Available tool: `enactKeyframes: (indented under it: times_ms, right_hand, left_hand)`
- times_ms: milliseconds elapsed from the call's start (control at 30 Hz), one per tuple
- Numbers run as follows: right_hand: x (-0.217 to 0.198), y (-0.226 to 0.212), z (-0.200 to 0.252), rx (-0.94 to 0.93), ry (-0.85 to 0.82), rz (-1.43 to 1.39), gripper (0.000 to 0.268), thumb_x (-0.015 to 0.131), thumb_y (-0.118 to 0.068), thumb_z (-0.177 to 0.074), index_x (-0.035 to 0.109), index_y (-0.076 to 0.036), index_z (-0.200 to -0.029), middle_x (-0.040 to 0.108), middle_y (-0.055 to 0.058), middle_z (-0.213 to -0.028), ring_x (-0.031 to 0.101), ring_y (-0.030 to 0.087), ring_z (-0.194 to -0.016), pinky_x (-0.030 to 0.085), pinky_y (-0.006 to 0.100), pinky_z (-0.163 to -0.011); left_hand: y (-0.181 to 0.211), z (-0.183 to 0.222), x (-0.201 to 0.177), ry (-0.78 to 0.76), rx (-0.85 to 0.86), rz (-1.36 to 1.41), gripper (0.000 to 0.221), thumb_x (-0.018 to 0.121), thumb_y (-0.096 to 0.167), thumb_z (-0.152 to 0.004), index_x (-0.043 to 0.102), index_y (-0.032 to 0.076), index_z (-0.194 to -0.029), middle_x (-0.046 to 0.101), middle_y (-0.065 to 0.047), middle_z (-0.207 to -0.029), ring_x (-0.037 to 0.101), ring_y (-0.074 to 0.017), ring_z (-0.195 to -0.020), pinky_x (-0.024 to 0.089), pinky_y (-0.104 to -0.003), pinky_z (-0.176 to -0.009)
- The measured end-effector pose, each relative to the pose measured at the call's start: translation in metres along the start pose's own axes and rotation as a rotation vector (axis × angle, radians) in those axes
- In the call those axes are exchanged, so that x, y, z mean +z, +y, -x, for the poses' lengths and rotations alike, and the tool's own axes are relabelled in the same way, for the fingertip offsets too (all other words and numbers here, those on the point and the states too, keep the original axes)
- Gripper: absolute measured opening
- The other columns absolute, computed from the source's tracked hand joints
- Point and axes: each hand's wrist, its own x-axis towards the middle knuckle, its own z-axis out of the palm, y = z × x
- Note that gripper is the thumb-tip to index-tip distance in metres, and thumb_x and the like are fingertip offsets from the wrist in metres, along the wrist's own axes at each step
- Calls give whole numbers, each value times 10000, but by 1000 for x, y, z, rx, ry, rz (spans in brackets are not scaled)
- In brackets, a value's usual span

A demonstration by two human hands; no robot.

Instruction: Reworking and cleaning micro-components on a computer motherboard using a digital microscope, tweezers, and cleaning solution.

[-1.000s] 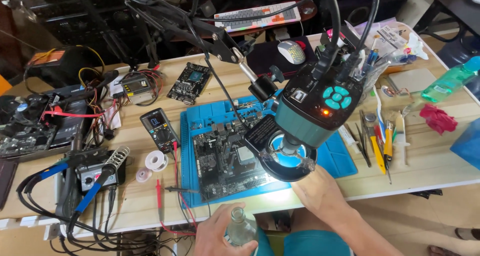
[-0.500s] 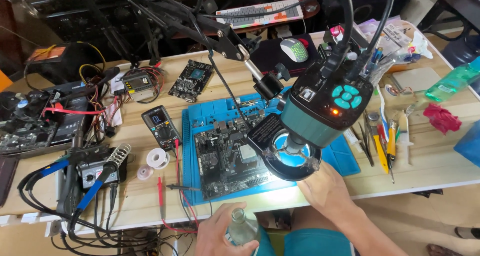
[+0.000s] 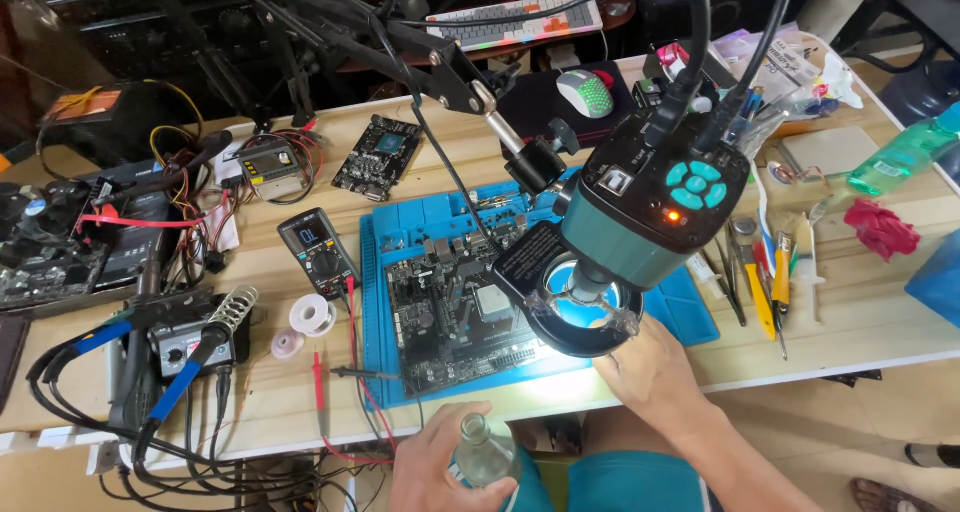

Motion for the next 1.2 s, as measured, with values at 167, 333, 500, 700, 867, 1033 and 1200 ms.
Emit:
enactKeyframes:
  times_ms: [167, 333, 500, 700, 867, 1033, 1200]
  right_hand:
    - [-7, -14, -7, -25, -51, -104, 74, 586, -83, -913, 593, -147, -877, 661, 71, -817, 580, 311, -776, 522, 456, -700]
    - [-7, -12, -3, 92, -68, -11, 143, 592, -61, -792, 467, -130, -792, 589, 95, -792, 540, 309, -800, 516, 445, -706]
    - [-7, -21, -7, 59, -131, -94, 140, 593, -82, -924, 550, -158, -814, 648, 62, -786, 562, 287, -766, 505, 449, -690]
    - [-2, -3, 3, -119, 48, -25, 338, 561, 12, -783, 261, -144, -772, 356, 62, -732, 344, 260, -698, 310, 431, -580]
    - [-12, -11, -5, -17, -39, -120, 150, 569, -112, -938, 460, -133, -836, 534, 105, -810, 523, 312, -769, 443, 466, -653]
    - [-14, -12, 1, -52, 1, -78, 103, 599, -65, -894, 496, -61, -897, 563, 179, -909, 547, 388, -872, 457, 494, -694]
    - [-23, -29, -1, -137, -7, -125, 247, 563, 12, -901, 389, -100, -766, 459, 104, -746, 420, 295, -725, 361, 450, -621]
  left_hand:
    - [2, 0, 3, 32, 0, -8, 814, 962, 523, -596, 776, 366, -1373, 812, 121, -1366, 797, -147, -1184, 626, -445, -913]
    - [-3, 1, 5, 31, 32, -4, 818, 967, 524, -601, 776, 325, -1371, 813, 93, -1350, 800, -153, -1189, 637, -421, -941]
    - [-6, 0, 7, 40, 50, -23, 823, 953, 552, -599, 764, 334, -1369, 806, 105, -1333, 795, -130, -1082, 633, -391, -807]
    - [-23, 0, 14, 31, 59, -31, 818, 943, 602, -650, 749, 343, -1402, 780, 108, -1416, 786, -168, -1233, 618, -474, -924]
    - [-30, -3, 17, 110, 264, -91, 809, 950, 571, -703, 704, 269, -1412, 769, 25, -1364, 781, -226, -1198, 638, -465, -879]
    - [-26, 3, 17, 135, 324, -67, 761, 992, 414, -661, 726, 197, -1341, 794, -7, -1301, 788, -208, -1167, 631, -352, -956]
    - [-33, 1, 25, 164, 286, -73, 826, 988, 424, -620, 713, 292, -1388, 782, 75, -1350, 774, -151, -1217, 662, -324, -888]
